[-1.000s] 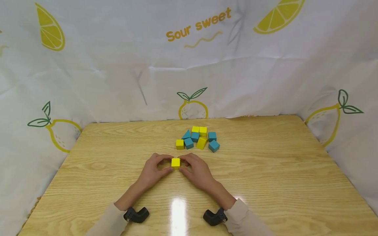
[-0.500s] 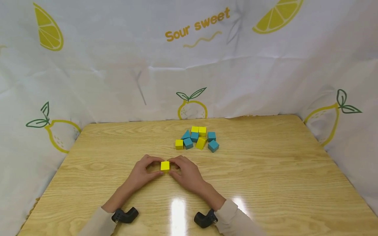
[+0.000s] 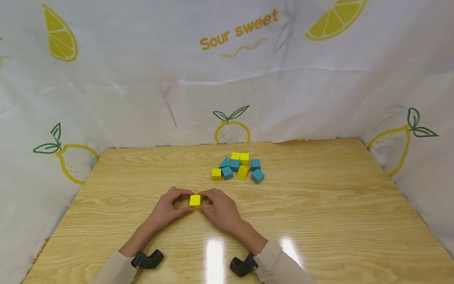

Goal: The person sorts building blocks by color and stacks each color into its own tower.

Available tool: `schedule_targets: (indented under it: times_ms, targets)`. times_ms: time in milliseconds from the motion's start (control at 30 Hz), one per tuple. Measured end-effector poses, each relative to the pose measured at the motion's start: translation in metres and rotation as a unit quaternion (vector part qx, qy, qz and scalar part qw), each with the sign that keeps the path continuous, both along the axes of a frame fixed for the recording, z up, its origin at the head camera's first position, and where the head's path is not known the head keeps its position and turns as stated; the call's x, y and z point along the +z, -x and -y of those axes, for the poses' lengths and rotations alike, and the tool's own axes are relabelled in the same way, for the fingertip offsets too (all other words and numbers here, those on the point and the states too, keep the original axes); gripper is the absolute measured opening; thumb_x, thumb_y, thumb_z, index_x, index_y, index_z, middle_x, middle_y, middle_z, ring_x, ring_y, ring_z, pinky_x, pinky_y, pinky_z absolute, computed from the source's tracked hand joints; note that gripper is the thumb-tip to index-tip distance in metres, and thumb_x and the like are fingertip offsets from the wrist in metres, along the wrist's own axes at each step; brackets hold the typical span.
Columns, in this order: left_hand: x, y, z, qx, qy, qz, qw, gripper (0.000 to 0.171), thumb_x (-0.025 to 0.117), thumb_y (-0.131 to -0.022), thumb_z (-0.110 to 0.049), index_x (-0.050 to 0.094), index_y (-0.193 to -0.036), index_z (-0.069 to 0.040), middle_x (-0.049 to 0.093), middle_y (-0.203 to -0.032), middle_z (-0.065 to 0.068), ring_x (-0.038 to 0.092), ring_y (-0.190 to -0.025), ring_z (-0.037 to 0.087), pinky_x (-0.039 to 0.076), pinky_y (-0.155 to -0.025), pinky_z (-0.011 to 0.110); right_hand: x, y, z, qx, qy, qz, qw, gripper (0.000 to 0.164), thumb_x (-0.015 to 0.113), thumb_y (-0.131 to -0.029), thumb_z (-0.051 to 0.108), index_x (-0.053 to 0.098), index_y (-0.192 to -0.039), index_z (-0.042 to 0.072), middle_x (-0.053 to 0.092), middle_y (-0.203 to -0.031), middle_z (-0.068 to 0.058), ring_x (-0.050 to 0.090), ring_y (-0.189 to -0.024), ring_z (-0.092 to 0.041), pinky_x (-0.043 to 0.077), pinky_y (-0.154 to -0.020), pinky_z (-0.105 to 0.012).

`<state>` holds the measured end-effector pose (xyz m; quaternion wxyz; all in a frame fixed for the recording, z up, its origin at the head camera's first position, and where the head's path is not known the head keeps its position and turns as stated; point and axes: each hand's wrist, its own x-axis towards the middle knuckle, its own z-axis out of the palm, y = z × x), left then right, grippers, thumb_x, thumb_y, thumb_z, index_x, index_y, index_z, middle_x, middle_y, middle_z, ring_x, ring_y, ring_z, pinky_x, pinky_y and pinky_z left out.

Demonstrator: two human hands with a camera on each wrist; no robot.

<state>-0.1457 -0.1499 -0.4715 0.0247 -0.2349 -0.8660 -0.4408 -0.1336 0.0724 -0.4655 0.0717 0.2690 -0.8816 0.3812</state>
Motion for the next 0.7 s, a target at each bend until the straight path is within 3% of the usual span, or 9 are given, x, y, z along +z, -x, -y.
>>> schedule_targets:
  times_ms: [500,700]
  targets:
    - [0.0006,-0.0006,-0.0004,0.001,0.007,0.006,1.0000,0.038,0.080,-0.079,-0.029,0.067,-0.113,-0.021,0.052,-0.089,-0.004,0.047,-0.079,0.012,0.043,-0.071,0.031,0.0010,0.0008,-0.0023,0.019,0.013,0.000,1.000,0.040,0.071,-0.088,0.023,0.060,-0.126,0.013,0.061,-0.105,0.001,0.054,-0.085,-0.011,0.047,-0.073,-0.030]
    - [0.0015,-0.0001,-0.0011,-0.001,0.009,0.001,1.0000,0.038,0.080,-0.079,-0.026,0.067,-0.114,-0.021,0.053,-0.088,-0.004,0.047,-0.078,0.012,0.043,-0.070,0.030,-0.0018,0.0043,-0.0050,0.020,0.050,0.000,0.999,0.034,0.063,-0.094,0.028,0.061,-0.124,0.012,0.062,-0.104,0.002,0.056,-0.083,-0.008,0.048,-0.072,-0.030]
